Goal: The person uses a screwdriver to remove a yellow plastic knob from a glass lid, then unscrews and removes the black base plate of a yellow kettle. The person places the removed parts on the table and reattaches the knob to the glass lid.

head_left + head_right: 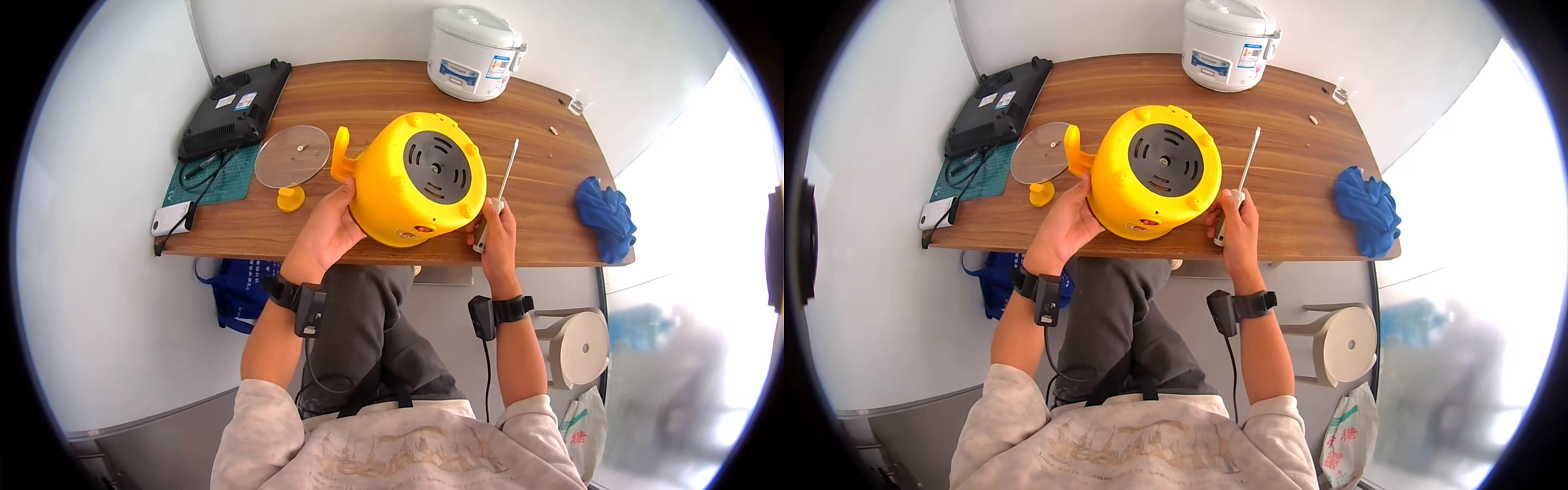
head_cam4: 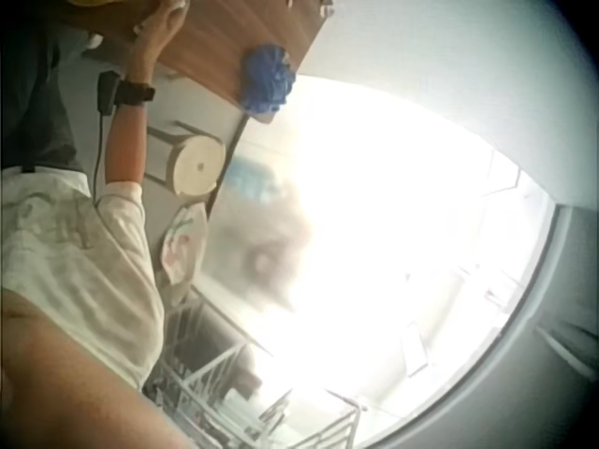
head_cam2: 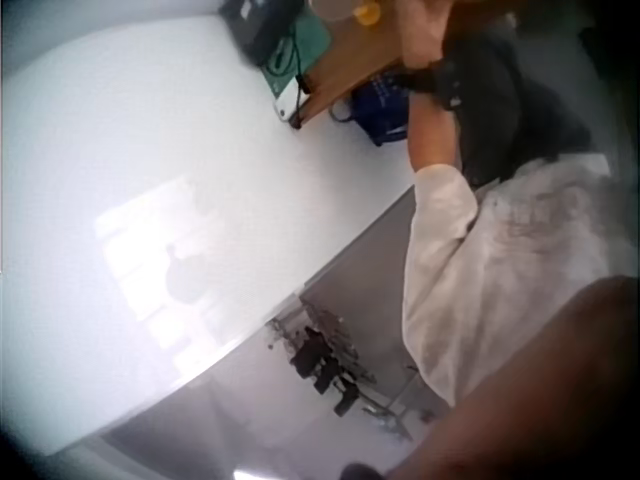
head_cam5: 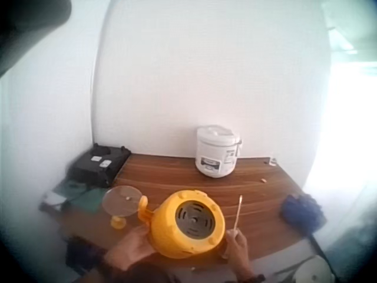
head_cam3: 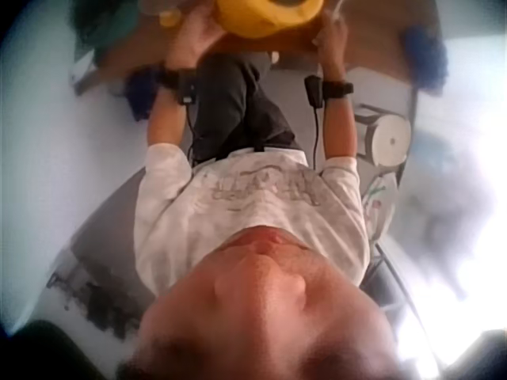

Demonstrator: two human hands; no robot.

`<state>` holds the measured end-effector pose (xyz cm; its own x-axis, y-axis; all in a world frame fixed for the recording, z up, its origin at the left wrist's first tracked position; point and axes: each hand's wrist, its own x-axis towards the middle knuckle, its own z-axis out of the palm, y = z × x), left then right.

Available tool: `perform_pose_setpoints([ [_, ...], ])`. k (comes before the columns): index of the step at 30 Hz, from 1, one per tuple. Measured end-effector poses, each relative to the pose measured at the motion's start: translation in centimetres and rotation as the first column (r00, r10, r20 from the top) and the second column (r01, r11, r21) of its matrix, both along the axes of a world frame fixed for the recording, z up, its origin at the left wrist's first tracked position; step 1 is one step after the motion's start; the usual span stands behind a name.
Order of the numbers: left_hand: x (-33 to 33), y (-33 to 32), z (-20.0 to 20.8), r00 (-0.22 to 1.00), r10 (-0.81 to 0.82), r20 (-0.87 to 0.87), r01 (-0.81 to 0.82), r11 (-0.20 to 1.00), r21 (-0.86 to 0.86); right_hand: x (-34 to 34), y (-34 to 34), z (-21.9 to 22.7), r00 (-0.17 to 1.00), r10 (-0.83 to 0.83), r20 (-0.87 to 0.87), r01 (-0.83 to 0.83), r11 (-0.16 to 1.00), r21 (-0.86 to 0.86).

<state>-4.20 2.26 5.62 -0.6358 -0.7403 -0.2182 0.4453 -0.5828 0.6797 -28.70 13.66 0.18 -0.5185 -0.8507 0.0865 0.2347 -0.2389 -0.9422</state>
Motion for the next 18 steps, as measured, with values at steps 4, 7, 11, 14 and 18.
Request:
perform_pose_setpoints([
  [4,0.5,-0.7,-0.9,0.962,-0.019,0.274,0.061,0.988,-0.143,0.0,0.0,0.0,0.993,0.015,-0.12,-0.008,0.998,0.062],
  [7,1.9,-1.9,-1.2,0.76,-0.022,0.65,0.303,0.896,-0.324,0.2,0.1,0.1,0.984,0.023,-0.176,-0.005,0.995,0.103],
  [11,2.4,-3.0,-1.2,0.552,0.055,0.832,0.403,0.856,-0.324,0.1,-0.2,0.3,0.963,0.07,-0.261,-0.02,0.982,0.19],
  [14,2.5,-3.0,-0.5,0.454,0.089,0.887,0.457,0.831,-0.317,0.3,-0.2,0.4,0.955,0.076,-0.286,-0.013,0.977,0.215],
  [18,2.9,-3.0,-0.2,0.467,0.166,0.869,0.475,0.781,-0.405,0.5,-0.1,0.9,0.942,0.101,-0.32,-0.021,0.97,0.243],
])
